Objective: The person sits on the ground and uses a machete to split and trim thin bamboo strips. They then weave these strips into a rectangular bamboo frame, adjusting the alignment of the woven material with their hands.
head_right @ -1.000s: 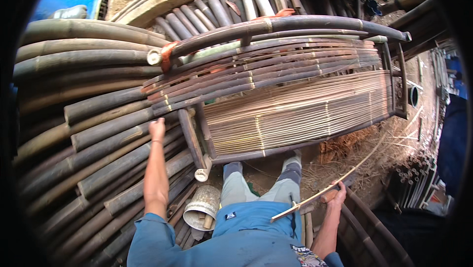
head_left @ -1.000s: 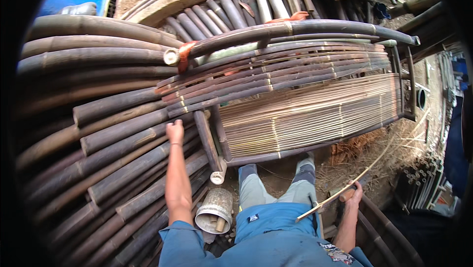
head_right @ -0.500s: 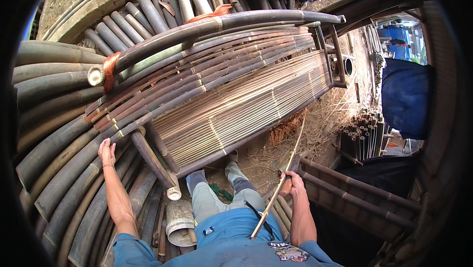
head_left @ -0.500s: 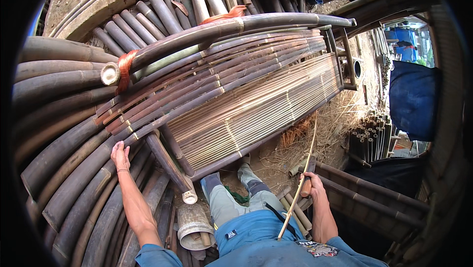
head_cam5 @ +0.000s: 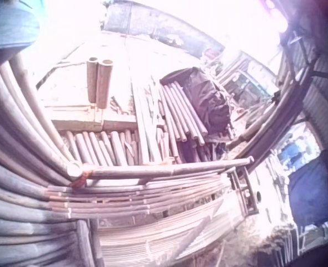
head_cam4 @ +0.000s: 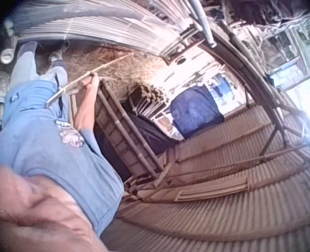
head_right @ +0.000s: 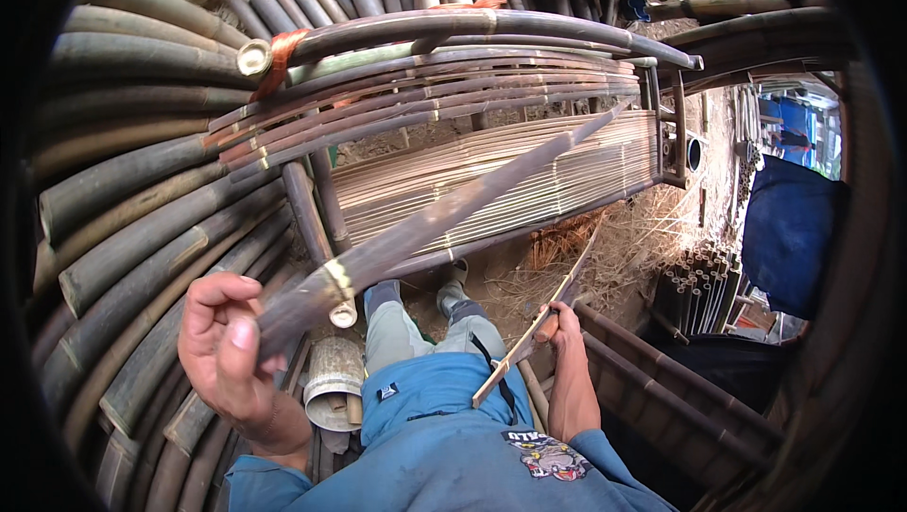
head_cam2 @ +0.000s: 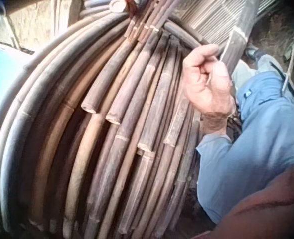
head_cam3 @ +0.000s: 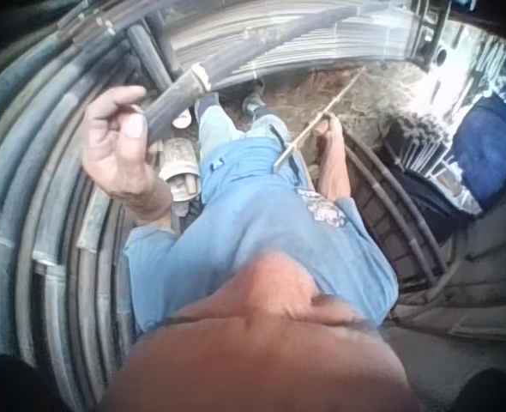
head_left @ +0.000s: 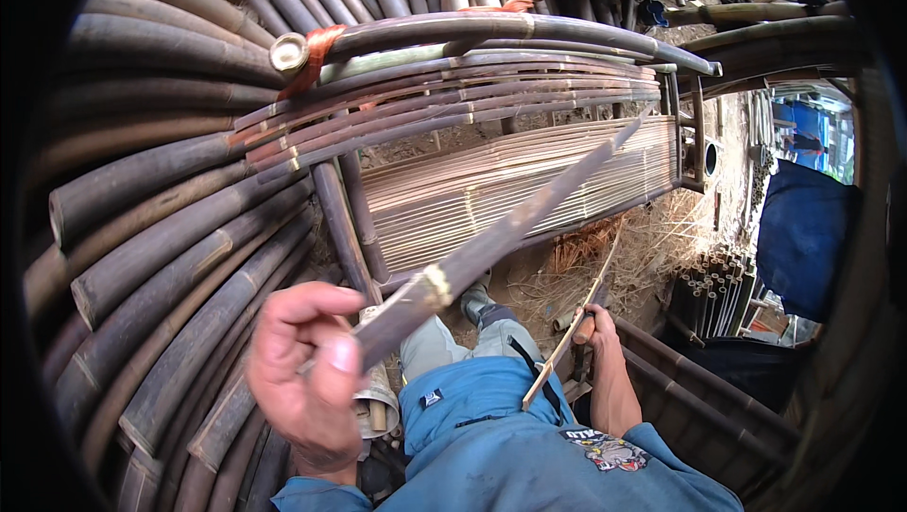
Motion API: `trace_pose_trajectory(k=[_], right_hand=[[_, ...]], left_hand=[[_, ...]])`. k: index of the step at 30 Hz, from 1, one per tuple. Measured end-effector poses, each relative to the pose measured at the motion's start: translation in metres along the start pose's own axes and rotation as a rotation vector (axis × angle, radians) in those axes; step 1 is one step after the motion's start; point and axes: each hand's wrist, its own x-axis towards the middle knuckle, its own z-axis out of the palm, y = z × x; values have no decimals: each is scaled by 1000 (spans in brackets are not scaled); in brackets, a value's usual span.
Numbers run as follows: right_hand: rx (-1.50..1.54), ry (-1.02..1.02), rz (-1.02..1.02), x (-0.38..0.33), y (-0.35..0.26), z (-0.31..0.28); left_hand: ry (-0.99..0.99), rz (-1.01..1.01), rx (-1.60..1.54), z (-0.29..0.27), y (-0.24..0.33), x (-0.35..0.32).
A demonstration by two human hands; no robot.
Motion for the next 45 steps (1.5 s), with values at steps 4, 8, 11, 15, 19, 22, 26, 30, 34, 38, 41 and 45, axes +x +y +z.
trace_pose_trajectory(k=[4, 8, 11, 15, 19, 22, 26, 30, 34, 38, 41, 45], right_hand=[[24, -30, 3, 14, -2, -3], [47, -42, 5, 11, -2, 6], [56, -17, 0, 13, 4, 2], [88, 13, -14, 13, 7, 11], [166, 22, -26, 13, 7, 24], [214, 24, -81, 11, 4, 46], [353, 100, -190, 2, 13, 61], [343, 152, -428, -20, 19, 99], [458, 272, -588, -63, 31, 161], [463, 165, -644, -65, 34, 197], [432, 74, -713, -76, 31, 216], [415, -10, -666, -77, 38, 237]], left_hand=[[-153, -89, -174, 18, 36, -20], [-288, -74, -250, 10, 40, -18], [-96, -40, -220, -1, 2, 11], [93, -97, 10, -75, -145, 88], [239, -373, -99, -138, -312, 156], [323, -545, -168, -172, -391, 186], [343, -504, -229, -162, -382, 220], [443, -347, 1081, -142, -369, 226], [-523, -53, 759, -21, -221, 131], [-1076, -14, 1132, 42, -152, 3], [-880, 208, 1133, 39, -168, -39], [-772, 263, 1130, 22, -185, -46]])
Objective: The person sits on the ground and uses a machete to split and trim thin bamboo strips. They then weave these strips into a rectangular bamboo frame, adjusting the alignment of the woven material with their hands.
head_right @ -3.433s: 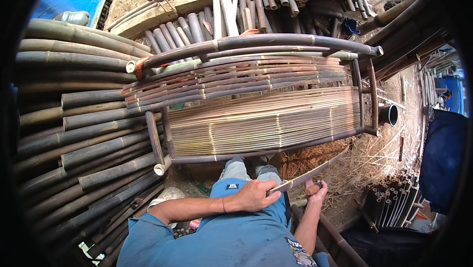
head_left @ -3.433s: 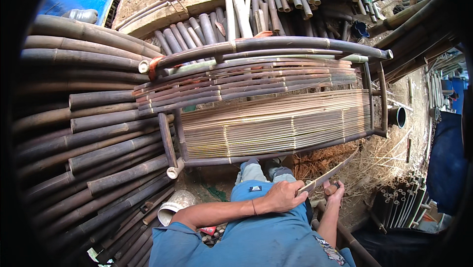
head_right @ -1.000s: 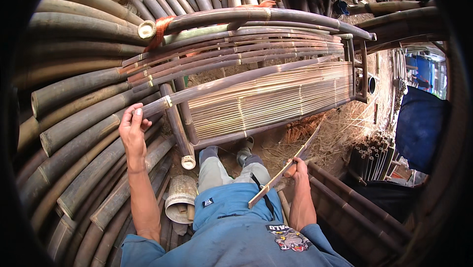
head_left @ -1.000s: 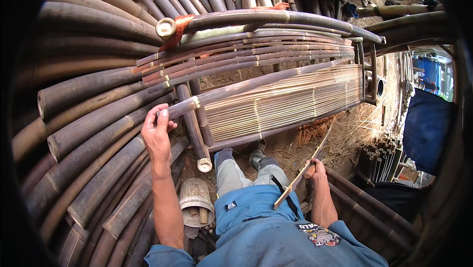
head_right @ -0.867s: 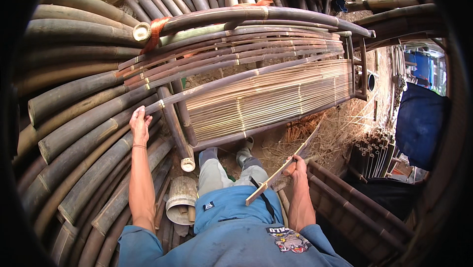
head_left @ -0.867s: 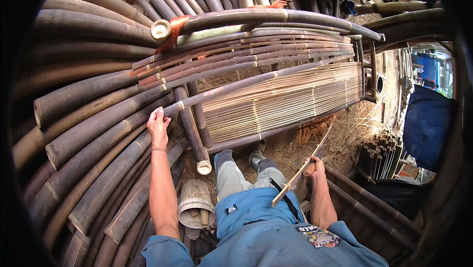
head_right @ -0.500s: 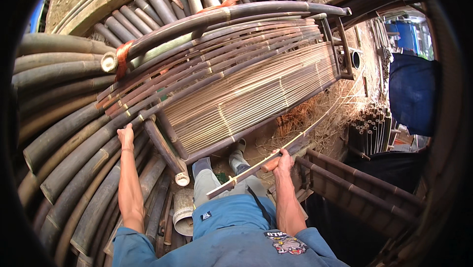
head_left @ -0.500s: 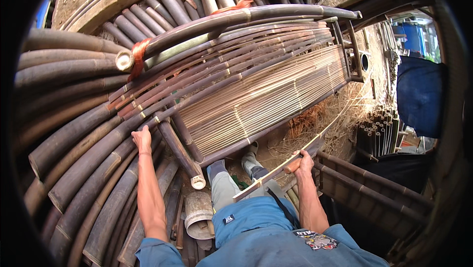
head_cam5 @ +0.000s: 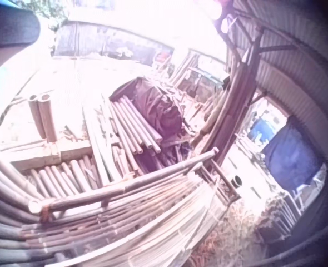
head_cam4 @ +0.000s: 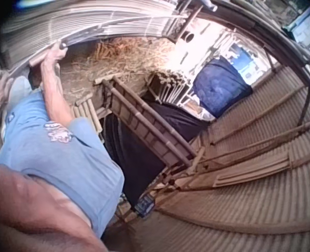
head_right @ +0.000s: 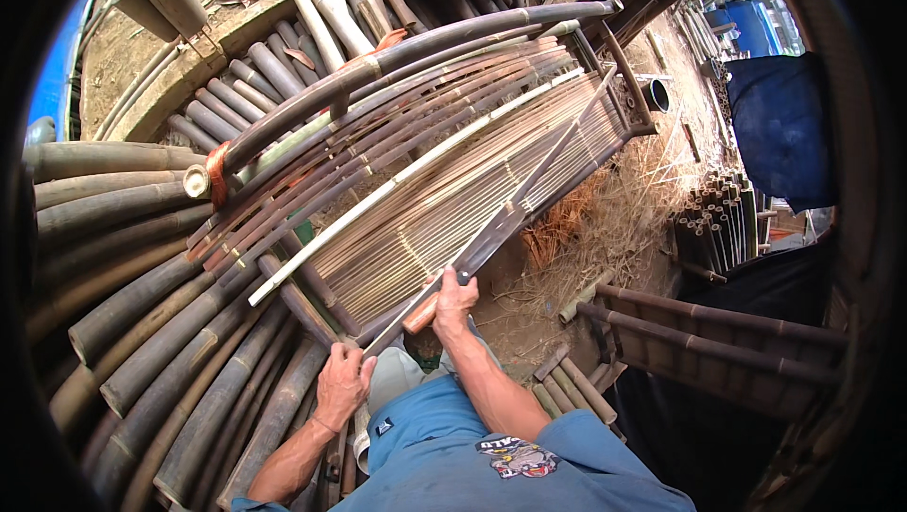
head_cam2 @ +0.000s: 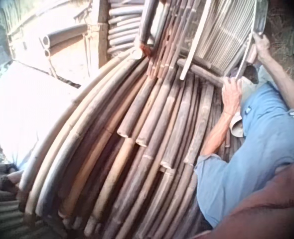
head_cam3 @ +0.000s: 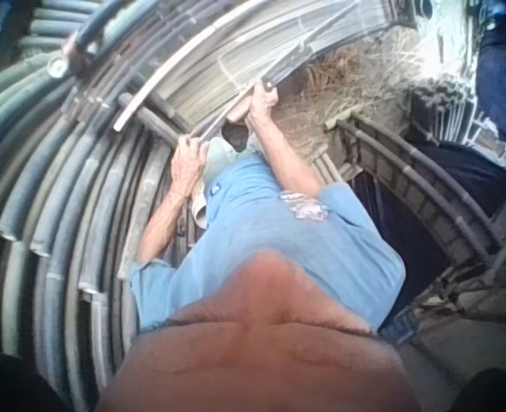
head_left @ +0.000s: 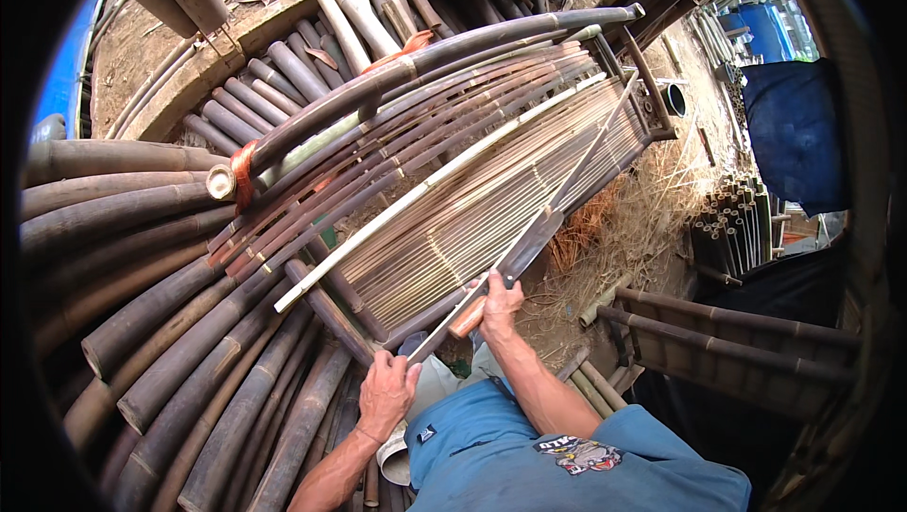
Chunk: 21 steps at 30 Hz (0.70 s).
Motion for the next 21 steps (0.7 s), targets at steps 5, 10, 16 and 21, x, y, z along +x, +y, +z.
trace_pose_trajectory(k=[5, 10, 16, 21], right_hand=[[-58, -82, 35, -5, 0, 8], [-215, -193, 50, 6, -9, -13], [-109, -334, 290, 25, -39, -27], [-161, -356, 331, 78, -60, -52]], left_hand=[[18, -61, 48, -8, 1, -1], [-18, -131, 78, 3, 15, -5], [-179, -299, -164, -11, 23, 10], [-191, -282, 62, -32, -13, 45]])
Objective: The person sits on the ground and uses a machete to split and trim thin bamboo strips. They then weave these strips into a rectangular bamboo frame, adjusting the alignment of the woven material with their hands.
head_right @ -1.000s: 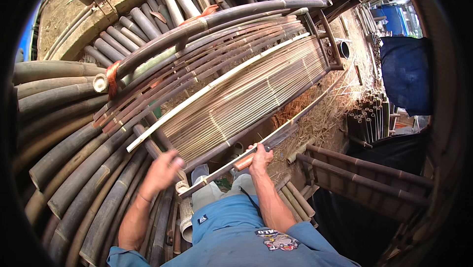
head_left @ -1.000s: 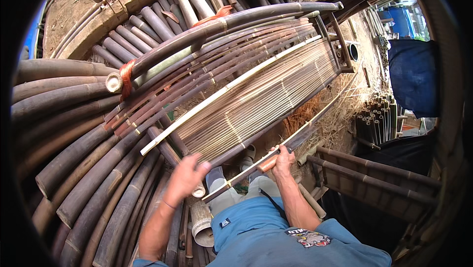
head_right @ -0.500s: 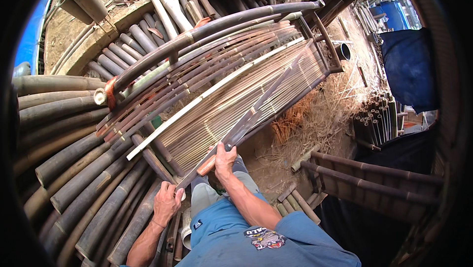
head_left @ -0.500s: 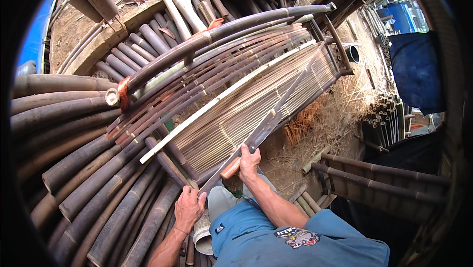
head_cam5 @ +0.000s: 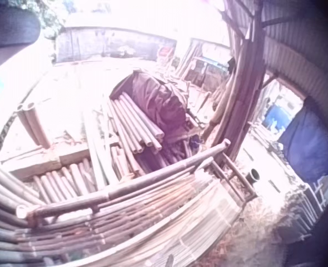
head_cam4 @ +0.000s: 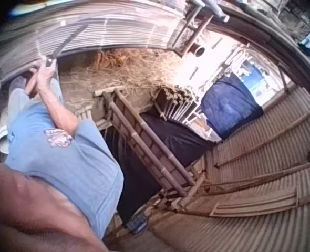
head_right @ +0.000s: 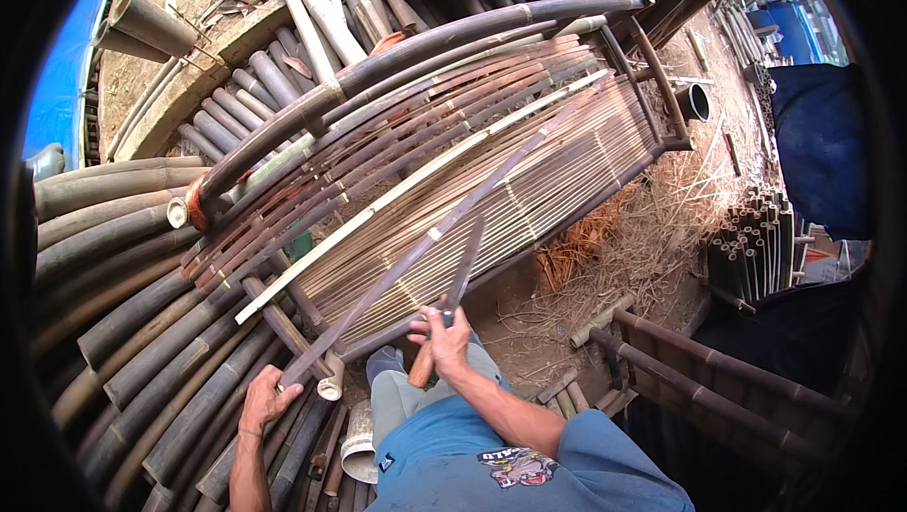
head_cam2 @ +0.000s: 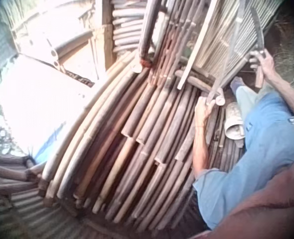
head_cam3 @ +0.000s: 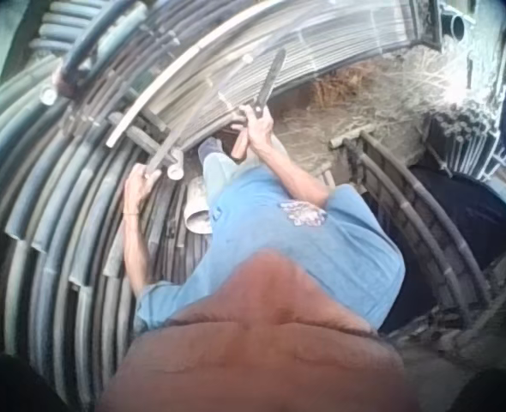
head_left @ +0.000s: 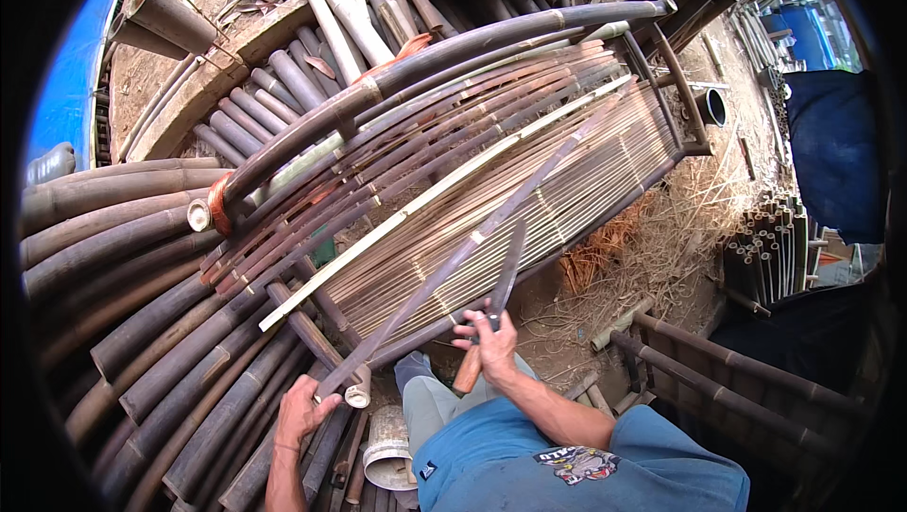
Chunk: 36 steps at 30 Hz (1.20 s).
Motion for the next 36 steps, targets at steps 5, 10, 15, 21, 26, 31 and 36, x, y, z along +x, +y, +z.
trace_pose_trajectory(k=[5, 10, 15, 21, 26, 31, 36], right_hand=[[-423, 342, -26, 119, -7, -64], [-896, 497, -422, 256, 47, -104], [-943, 506, -477, 325, 67, -64], [-1212, 626, -404, 347, 97, -43], [-938, 331, -543, 330, 79, 5], [20, 73, -209, 364, 48, 61], [205, 235, -77, 397, 47, 70]], left_hand=[[220, -190, 303, 53, -90, 63], [296, -269, 328, 103, -154, 133], [589, -269, 448, 125, -190, 159], [899, -330, 221, 126, -177, 181], [883, -247, 294, 114, -186, 167], [849, -271, 257, 99, -189, 178], [702, -285, 129, 97, -194, 164]])
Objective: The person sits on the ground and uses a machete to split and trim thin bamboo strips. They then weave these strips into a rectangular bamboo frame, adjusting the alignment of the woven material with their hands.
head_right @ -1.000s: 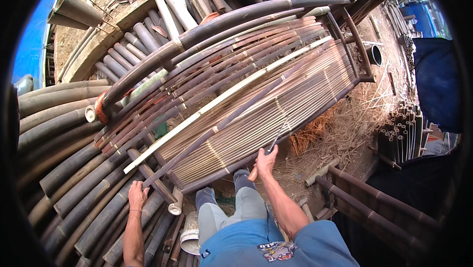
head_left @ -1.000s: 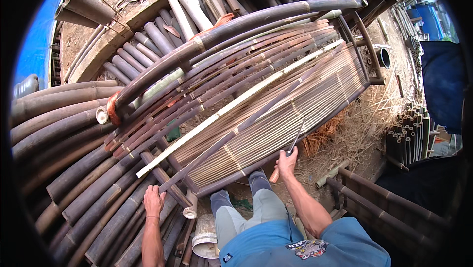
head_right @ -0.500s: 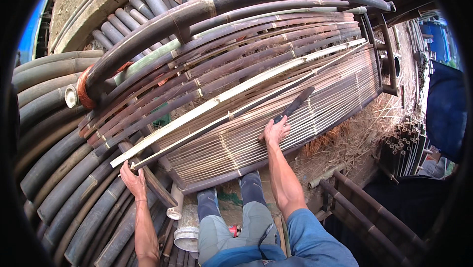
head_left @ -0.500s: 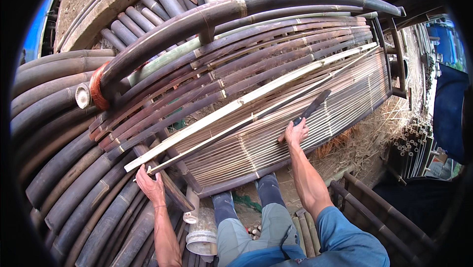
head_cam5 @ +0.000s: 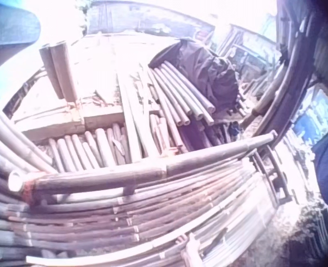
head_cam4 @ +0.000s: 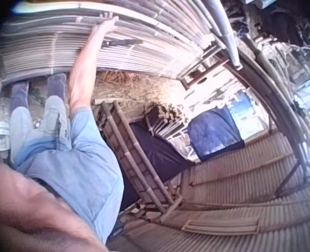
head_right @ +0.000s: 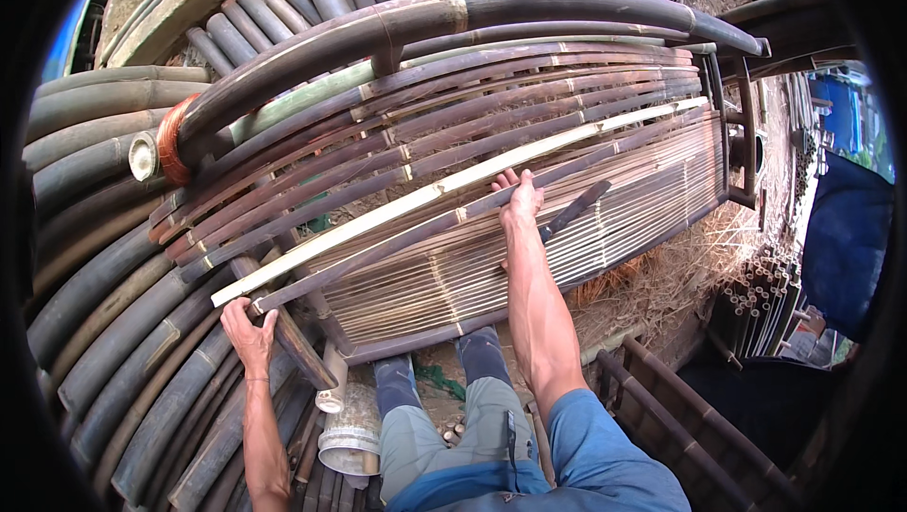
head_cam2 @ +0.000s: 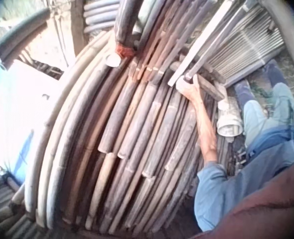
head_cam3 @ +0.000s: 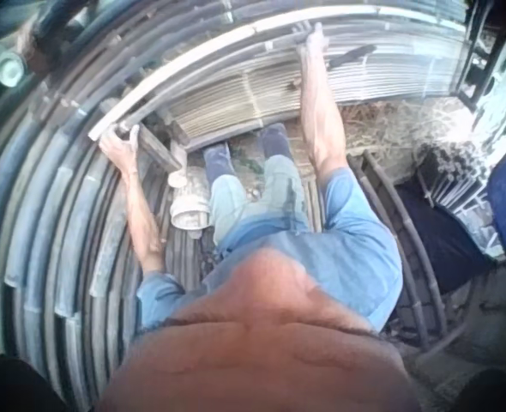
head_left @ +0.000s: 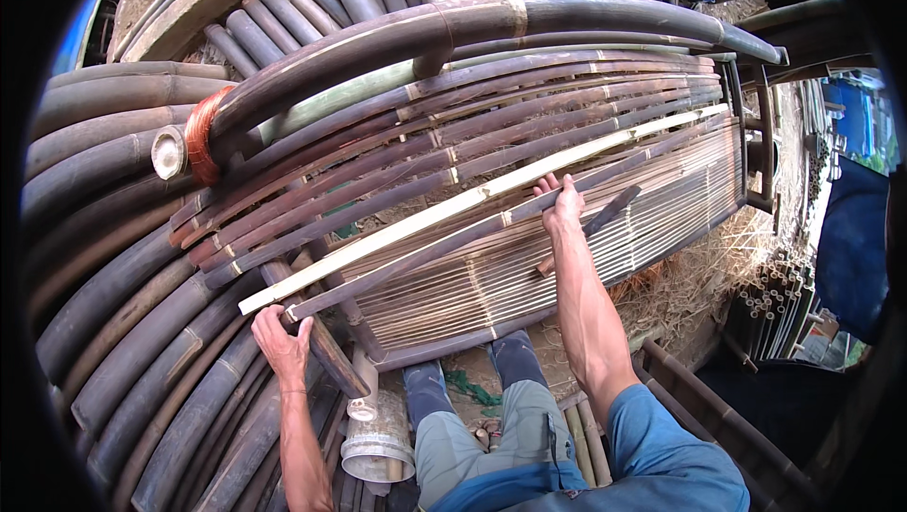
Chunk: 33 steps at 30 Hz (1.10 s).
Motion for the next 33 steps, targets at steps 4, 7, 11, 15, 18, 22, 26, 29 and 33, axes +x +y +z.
trace_pose_trajectory(k=[4, 7, 11, 15, 18, 22, 26, 29, 33], right_hand=[[139, -173, 78, 1, 0, -7], [135, -213, 51, 1, 2, -3], [91, -222, -33, 4, 3, 14], [117, -300, -81, 32, 0, 19], [194, -328, 0, 0, -1, 56], [-90, -203, 24, 6, -4, 32], [-97, -252, 74, 17, -14, 8], [-81, -225, 89, 19, -16, 3], [-43, -142, -54, 3, -5, 15]], left_hand=[[465, -431, -75, 13, -44, -14], [65, -1039, -1704, 16, -78, -5], [250, -813, -1654, 45, -106, 13], [258, -712, -1808, 29, -60, 64], [299, -790, -1776, 30, -88, 72], [436, -777, -1722, 33, -88, 79], [607, -982, -1456, 30, -67, 74], [758, -474, -15, 8, -25, 85], [240, 174, -53, -29, 68, 126]])
